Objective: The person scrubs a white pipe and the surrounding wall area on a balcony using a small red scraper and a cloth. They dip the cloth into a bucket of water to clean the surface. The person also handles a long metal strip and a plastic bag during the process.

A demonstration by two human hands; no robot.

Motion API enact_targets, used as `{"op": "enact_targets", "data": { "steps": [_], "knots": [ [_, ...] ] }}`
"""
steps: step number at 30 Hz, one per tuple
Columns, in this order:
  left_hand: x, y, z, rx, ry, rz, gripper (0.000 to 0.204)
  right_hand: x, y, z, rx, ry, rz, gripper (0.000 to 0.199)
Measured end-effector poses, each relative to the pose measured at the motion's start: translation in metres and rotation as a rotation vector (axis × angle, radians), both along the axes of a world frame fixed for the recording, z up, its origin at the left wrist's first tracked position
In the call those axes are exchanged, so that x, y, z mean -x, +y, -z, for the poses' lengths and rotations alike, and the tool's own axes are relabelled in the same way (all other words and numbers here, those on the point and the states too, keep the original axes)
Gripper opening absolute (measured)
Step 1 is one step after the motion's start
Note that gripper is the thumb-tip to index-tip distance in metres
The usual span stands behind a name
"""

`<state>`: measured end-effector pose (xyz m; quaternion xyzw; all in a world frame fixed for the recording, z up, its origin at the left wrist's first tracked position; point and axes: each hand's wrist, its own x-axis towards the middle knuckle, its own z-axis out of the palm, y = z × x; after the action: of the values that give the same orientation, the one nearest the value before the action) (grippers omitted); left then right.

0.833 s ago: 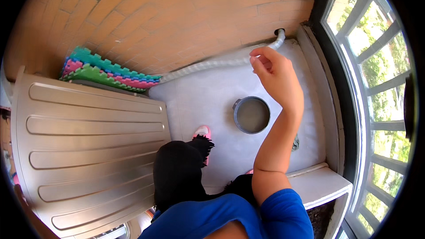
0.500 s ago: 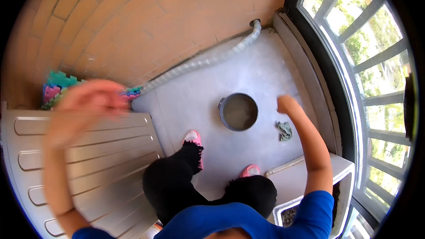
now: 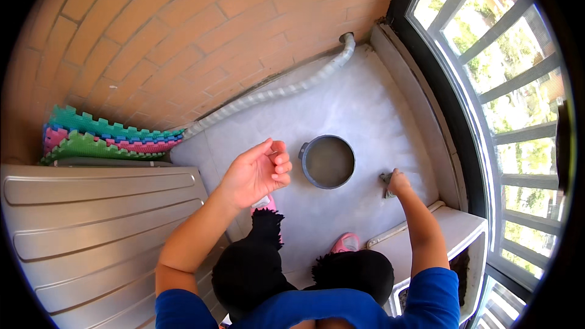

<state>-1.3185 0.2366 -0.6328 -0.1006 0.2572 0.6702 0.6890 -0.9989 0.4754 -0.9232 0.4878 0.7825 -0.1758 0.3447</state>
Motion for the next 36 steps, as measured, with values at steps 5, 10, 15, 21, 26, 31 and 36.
{"op": "enact_targets", "data": {
  "steps": [5, 10, 15, 21, 26, 31, 36],
  "knots": [
    [-0.012, 0.019, 0.045, 0.049, 0.070, -0.059, 0.019, 0.080, -0.013, -0.080, -0.180, 0.810, -0.020, 0.015],
    [-0.025, 0.047, 0.068, 0.044, -0.011, -0.034, 0.019, 0.143, -0.061, -0.245, 0.193, 1.380, -0.106, 0.015],
    [-0.032, 0.071, 0.086, 0.023, -0.003, 0.080, 0.019, 0.140, -0.078, -0.258, -0.050, 1.430, -0.284, 0.023],
    [-0.036, 0.086, 0.099, 0.046, -0.011, 0.170, 0.017, 0.134, -0.067, -0.251, 0.086, 1.373, 0.057, 0.010],
    [-0.032, 0.085, 0.116, 0.044, 0.201, 0.206, 0.014, 0.089, -0.039, -0.278, 0.515, 1.243, 0.872, 0.013],
    [-0.052, 0.100, 0.099, 0.012, 0.719, 0.343, 0.008, 0.016, -0.028, -0.310, 0.326, 1.158, 1.061, 0.010],
    [-0.077, 0.118, 0.071, -0.172, 0.935, 0.483, 0.007, -0.073, -0.028, -0.338, -0.116, 1.003, 0.997, 0.015]
  ]
}}
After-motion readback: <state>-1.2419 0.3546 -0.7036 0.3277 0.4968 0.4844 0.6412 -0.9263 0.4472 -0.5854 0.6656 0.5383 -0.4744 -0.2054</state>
